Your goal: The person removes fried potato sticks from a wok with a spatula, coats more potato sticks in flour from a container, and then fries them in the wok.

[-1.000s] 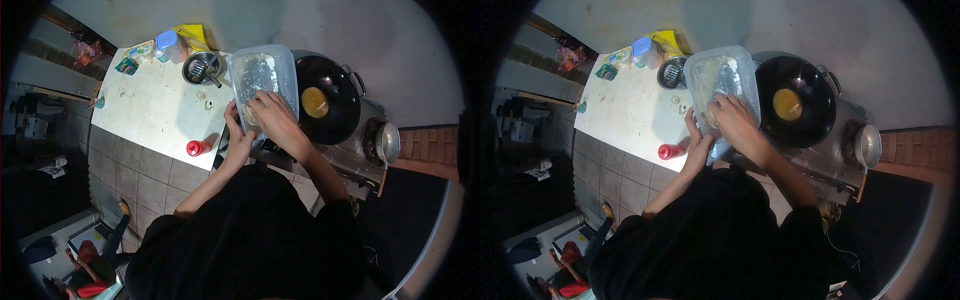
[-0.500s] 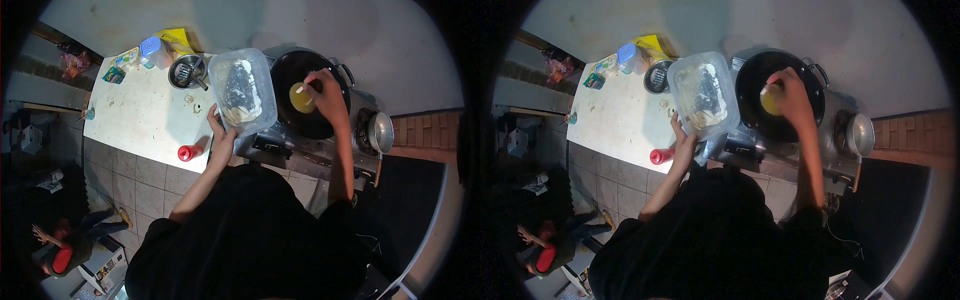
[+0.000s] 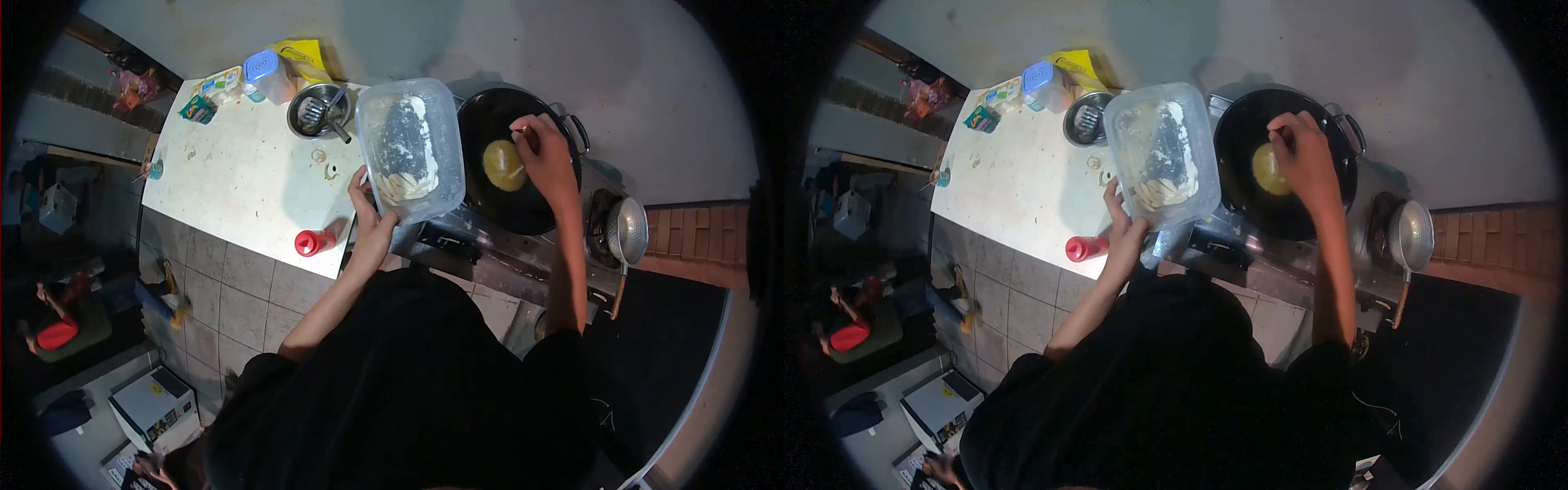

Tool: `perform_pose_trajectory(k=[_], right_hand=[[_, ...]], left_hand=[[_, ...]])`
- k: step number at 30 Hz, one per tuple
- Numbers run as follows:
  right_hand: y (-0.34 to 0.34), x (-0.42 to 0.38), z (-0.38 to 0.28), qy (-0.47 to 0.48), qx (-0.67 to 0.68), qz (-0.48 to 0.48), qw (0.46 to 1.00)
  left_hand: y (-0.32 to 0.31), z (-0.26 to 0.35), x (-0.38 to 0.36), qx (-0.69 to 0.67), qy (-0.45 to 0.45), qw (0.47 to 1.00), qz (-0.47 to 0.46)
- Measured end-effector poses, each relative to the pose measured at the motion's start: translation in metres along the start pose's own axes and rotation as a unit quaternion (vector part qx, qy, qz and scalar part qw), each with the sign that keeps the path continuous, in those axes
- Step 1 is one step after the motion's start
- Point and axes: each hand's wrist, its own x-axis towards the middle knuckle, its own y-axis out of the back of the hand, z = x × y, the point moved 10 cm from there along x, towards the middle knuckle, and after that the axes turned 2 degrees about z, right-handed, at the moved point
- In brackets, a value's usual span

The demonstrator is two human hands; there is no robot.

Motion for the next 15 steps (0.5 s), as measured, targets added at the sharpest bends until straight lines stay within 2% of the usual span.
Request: perform_pose_trajectory(k=[2, 4, 6, 9, 11, 15], right_hand=[[-0.003, -0.012, -0.058, 0.067, 0.032, -0.025, 0.997], [-0.04, -0.03, -0.092, 0.109, 0.126, -0.096, 0.981], [-0.087, -0.048, -0.112, 0.196, 0.072, -0.158, 0.965], [-0.126, -0.051, -0.112, 0.175, 0.069, -0.204, 0.961], [-0.135, -0.05, -0.114, 0.182, 0.062, -0.188, 0.963], [-0.141, -0.05, -0.121, 0.202, 0.062, -0.178, 0.961]], left_hand=[[0.0, 0.0, 0.0, 0.034, -0.006, 0.999, -0.006], [-0.005, 0.0, 0.003, 0.093, -0.021, 0.995, -0.027], [-0.01, 0.003, 0.004, 0.091, -0.04, 0.994, -0.038], [-0.014, 0.009, 0.001, 0.04, -0.017, 0.998, -0.051], [-0.01, 0.016, 0.0, -0.01, -0.032, 0.999, -0.026], [-0.008, 0.02, -0.003, -0.016, -0.02, 0.999, -0.028]])
